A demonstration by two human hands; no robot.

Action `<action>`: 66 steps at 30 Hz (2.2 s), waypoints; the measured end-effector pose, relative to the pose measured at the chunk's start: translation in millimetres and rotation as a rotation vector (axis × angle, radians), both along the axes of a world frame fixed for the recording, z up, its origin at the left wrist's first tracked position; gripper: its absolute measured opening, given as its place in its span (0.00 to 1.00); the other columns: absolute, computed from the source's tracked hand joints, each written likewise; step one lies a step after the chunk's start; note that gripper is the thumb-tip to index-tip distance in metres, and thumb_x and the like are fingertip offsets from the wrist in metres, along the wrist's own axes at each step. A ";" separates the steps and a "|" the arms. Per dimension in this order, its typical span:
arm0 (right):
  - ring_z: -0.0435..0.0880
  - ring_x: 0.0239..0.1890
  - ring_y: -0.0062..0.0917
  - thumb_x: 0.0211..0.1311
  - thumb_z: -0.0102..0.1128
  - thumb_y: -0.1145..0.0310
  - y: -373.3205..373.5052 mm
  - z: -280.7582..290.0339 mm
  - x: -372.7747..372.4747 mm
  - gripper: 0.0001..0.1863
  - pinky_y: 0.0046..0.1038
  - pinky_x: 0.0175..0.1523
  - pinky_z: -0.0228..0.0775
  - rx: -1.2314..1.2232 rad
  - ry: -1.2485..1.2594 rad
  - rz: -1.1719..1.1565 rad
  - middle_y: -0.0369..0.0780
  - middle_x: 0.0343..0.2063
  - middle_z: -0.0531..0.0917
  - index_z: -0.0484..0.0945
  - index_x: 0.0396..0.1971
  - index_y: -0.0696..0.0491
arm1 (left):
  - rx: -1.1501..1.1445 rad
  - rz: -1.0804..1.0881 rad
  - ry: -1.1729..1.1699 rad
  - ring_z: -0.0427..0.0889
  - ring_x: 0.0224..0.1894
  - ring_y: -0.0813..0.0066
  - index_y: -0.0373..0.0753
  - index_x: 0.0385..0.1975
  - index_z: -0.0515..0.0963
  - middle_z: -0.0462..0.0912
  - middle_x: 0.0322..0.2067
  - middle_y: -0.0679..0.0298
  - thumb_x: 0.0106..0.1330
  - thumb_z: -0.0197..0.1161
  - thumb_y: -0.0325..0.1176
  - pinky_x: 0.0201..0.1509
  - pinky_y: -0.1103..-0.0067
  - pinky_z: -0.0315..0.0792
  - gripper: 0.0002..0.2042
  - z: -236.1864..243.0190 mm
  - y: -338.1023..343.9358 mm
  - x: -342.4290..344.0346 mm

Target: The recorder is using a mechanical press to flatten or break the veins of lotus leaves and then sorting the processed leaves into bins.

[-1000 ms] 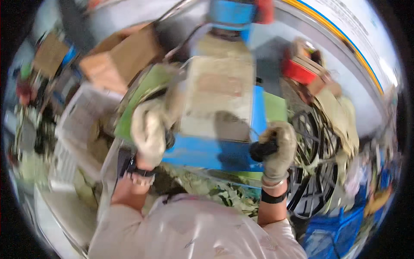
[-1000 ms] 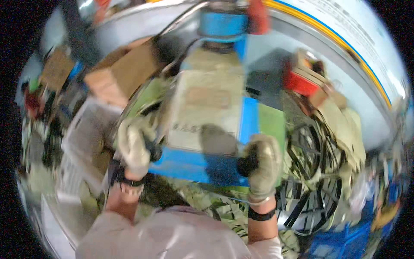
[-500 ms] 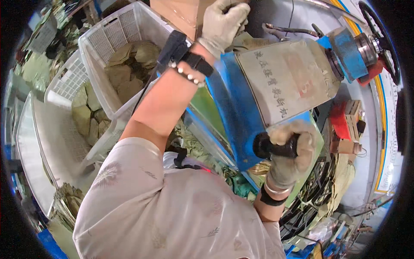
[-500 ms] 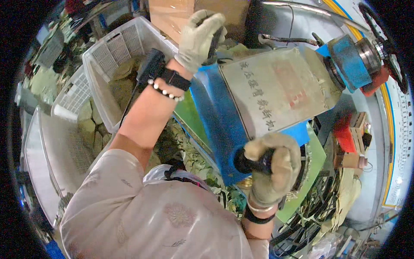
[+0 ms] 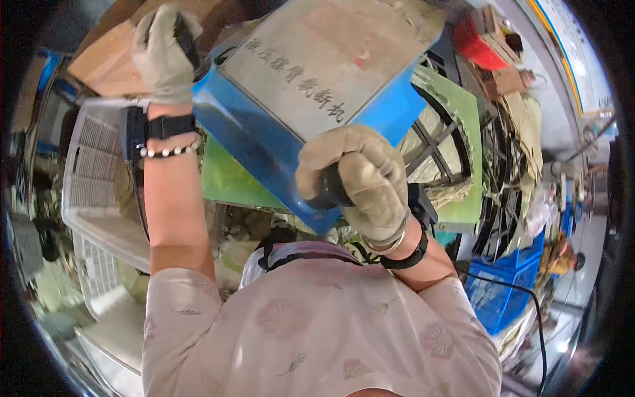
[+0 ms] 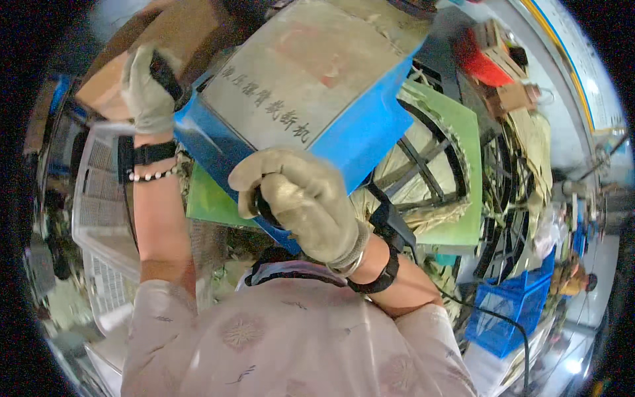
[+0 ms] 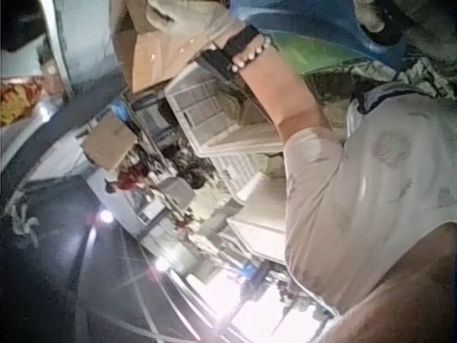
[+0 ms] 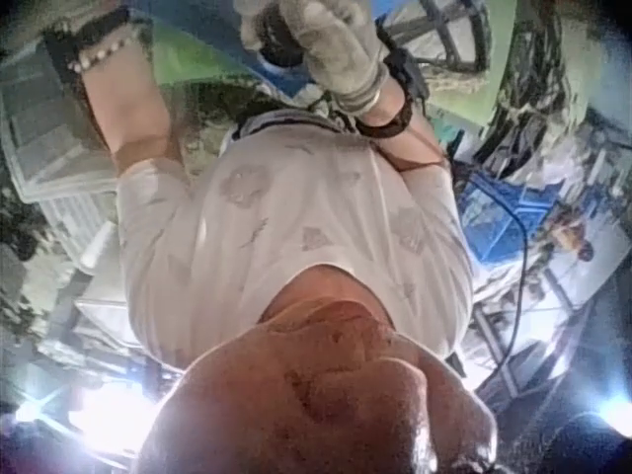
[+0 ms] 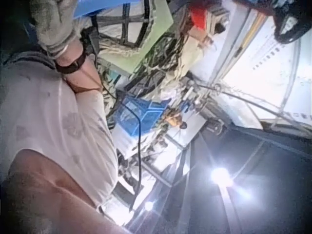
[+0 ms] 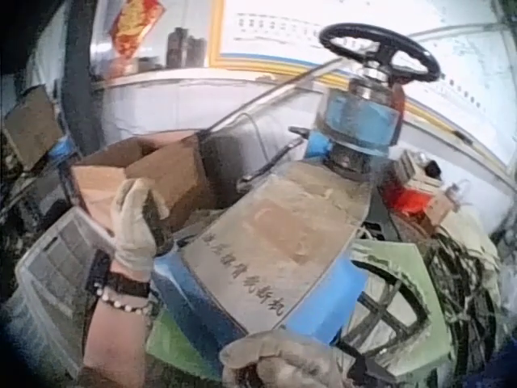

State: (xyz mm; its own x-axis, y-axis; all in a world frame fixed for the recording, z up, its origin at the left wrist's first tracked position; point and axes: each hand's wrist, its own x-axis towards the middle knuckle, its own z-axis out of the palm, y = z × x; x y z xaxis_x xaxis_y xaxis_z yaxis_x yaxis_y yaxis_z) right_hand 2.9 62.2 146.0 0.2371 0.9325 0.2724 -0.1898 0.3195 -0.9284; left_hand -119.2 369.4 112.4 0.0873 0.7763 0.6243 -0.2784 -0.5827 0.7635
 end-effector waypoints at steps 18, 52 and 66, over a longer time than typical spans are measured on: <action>0.77 0.59 0.46 0.50 0.65 0.30 -140.9 -61.4 81.2 0.47 0.49 0.65 0.66 -0.260 -1.328 -0.454 0.47 0.55 0.79 0.74 0.57 0.57 | -0.098 0.161 0.021 0.78 0.26 0.68 0.31 0.32 0.78 0.81 0.24 0.59 0.73 0.47 0.54 0.33 0.74 0.74 0.27 30.3 40.2 19.2; 0.80 0.50 0.36 0.48 0.64 0.69 -143.2 -84.0 131.7 0.32 0.41 0.52 0.70 -0.036 -1.716 -0.253 0.39 0.48 0.82 0.75 0.59 0.52 | -1.149 -0.503 0.231 0.83 0.53 0.46 0.34 0.66 0.63 0.79 0.55 0.44 0.76 0.55 0.46 0.56 0.55 0.80 0.27 -68.5 -324.8 -18.3; 0.81 0.45 0.35 0.55 0.59 0.73 -144.3 -85.5 139.5 0.30 0.39 0.47 0.73 0.096 -1.796 -0.323 0.40 0.46 0.83 0.73 0.62 0.52 | -0.765 -0.172 0.335 0.82 0.54 0.58 0.38 0.64 0.70 0.78 0.59 0.58 0.68 0.63 0.34 0.53 0.62 0.81 0.25 -101.4 -275.6 4.5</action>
State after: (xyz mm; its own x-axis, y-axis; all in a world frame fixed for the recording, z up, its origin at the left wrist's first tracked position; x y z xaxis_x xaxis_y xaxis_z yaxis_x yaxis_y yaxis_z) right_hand 142.5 -82.2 60.5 -0.2225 0.8823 0.4149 0.9748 0.1955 0.1070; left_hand -114.7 93.9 11.0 0.3294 0.9328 -0.1464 -0.0053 0.1569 0.9876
